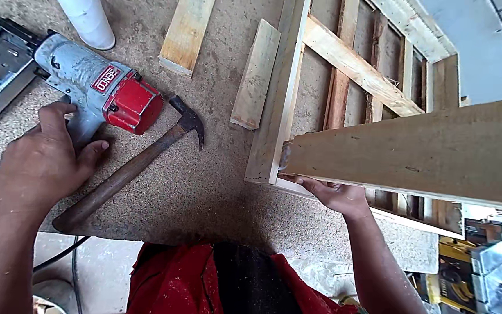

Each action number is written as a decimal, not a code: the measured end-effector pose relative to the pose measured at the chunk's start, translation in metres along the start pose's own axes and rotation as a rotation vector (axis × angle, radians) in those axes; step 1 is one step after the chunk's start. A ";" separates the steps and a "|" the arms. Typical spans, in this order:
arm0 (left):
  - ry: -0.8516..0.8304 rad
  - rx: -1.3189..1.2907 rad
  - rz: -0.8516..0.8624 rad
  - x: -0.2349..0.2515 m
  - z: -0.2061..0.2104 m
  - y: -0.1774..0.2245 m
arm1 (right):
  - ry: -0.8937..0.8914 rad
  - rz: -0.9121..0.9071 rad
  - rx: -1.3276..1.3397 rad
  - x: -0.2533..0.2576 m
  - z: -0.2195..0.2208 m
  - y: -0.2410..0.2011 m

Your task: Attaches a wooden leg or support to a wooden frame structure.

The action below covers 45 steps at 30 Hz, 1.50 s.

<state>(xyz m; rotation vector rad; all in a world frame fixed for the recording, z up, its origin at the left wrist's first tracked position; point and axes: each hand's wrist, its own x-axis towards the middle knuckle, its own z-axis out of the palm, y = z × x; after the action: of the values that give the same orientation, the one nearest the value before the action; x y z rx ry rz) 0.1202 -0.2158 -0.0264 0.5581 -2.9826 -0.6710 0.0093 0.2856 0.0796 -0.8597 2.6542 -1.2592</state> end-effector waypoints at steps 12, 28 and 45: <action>0.017 -0.074 -0.093 0.007 0.004 -0.010 | -0.063 0.022 0.033 0.002 0.027 0.010; -0.086 -0.025 -0.152 0.028 0.004 -0.019 | -0.396 0.233 -0.394 -0.020 -0.007 0.046; -0.125 0.063 -0.211 -0.320 -0.020 0.339 | -0.438 -1.080 -0.312 0.162 -0.061 0.135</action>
<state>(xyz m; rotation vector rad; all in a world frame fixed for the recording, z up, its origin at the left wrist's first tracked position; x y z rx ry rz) 0.3078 0.1738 0.1489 0.8769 -3.0978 -0.6492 -0.2065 0.3121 0.0467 -2.4527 2.0064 -0.5608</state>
